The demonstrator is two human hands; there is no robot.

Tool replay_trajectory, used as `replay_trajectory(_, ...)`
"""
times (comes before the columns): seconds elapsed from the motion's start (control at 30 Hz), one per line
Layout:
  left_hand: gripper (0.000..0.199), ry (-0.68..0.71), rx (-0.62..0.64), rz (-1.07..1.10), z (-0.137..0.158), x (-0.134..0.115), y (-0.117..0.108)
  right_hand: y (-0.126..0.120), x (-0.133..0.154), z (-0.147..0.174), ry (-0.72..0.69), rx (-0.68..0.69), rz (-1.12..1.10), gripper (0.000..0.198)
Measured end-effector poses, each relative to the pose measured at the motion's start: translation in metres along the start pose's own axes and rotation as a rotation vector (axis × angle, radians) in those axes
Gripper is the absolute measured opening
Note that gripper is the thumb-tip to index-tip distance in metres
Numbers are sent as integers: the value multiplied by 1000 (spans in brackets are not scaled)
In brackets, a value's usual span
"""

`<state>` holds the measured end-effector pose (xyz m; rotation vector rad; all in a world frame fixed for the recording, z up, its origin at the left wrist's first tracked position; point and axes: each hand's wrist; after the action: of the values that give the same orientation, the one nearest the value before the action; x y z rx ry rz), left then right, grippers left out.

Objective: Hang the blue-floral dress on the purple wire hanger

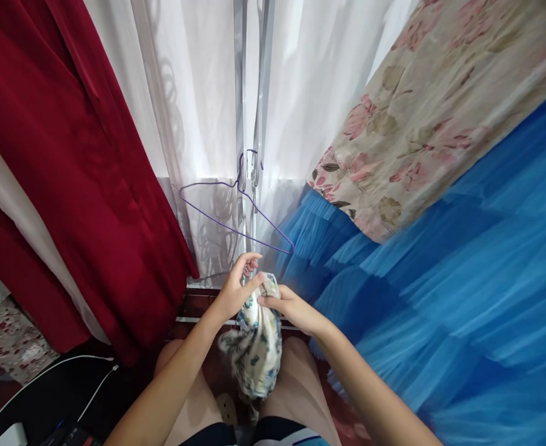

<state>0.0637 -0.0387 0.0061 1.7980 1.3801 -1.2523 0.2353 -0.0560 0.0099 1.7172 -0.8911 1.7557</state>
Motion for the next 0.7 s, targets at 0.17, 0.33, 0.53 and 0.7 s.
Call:
replay_trajectory(0.17,46,-336,373,207,39,12,-4,-35,44,23,-84,-44,59,27)
replay_trajectory(0.33,27,-322,486,28,63,-12,-2,-84,89,35,-165,-292,454,35)
replay_trajectory(0.53,42,-201,243,-298,73,-19,13,-105,113,9,-327,-292,780,34)
replay_trajectory(0.7,18,-128,-59,-422,70,-4,-24,-139,108,-19,-388,-472,756,39)
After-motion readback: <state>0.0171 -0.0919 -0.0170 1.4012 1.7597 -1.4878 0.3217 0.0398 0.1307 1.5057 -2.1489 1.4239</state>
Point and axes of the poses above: each hand's wrist, its own z-axis away from the middle knuckle, its own y-axis out of the palm, x = y × z, and after that the axes turned 6 degrees about x, right-handed
